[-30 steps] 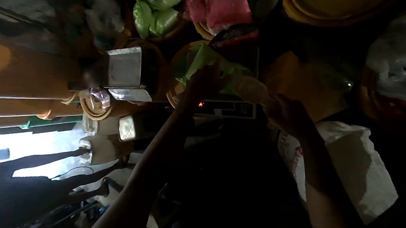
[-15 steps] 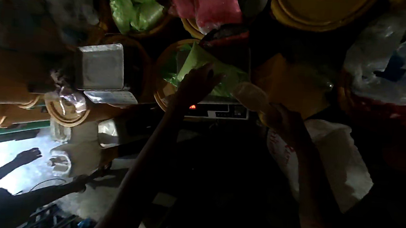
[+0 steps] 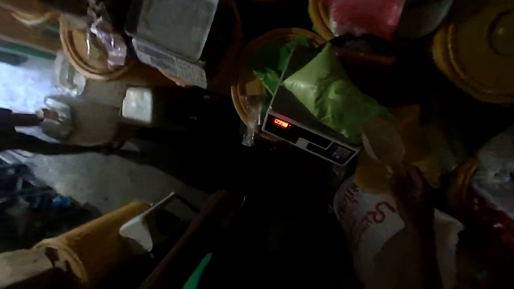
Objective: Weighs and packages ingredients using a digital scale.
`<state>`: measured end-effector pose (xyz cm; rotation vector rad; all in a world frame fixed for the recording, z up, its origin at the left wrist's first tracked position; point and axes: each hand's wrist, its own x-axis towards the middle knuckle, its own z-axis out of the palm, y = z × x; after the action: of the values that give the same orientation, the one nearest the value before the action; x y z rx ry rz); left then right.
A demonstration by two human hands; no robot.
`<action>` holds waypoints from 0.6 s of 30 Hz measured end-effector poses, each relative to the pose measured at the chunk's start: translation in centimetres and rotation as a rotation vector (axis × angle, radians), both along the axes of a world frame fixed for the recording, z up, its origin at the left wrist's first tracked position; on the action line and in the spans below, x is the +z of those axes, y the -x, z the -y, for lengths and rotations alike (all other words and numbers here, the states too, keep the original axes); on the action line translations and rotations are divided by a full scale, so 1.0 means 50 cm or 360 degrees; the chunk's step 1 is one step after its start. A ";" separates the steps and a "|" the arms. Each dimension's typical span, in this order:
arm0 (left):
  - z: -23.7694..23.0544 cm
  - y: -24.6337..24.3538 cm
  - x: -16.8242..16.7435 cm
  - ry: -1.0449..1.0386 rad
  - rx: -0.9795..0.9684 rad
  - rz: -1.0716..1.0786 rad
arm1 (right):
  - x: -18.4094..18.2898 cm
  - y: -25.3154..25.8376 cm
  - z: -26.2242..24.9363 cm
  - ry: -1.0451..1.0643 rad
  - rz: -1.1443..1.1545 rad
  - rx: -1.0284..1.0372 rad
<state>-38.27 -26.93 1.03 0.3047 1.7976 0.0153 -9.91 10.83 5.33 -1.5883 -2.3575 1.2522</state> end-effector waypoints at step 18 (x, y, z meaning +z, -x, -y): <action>-0.144 -0.035 -0.045 -0.0371 -0.0221 -0.0095 | 0.092 -0.150 0.198 -0.0147 -0.0350 -0.0751</action>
<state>-36.52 -19.72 -1.24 0.6015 1.8324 0.1191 -2.42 0.95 9.94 -1.7341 -1.7445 1.1245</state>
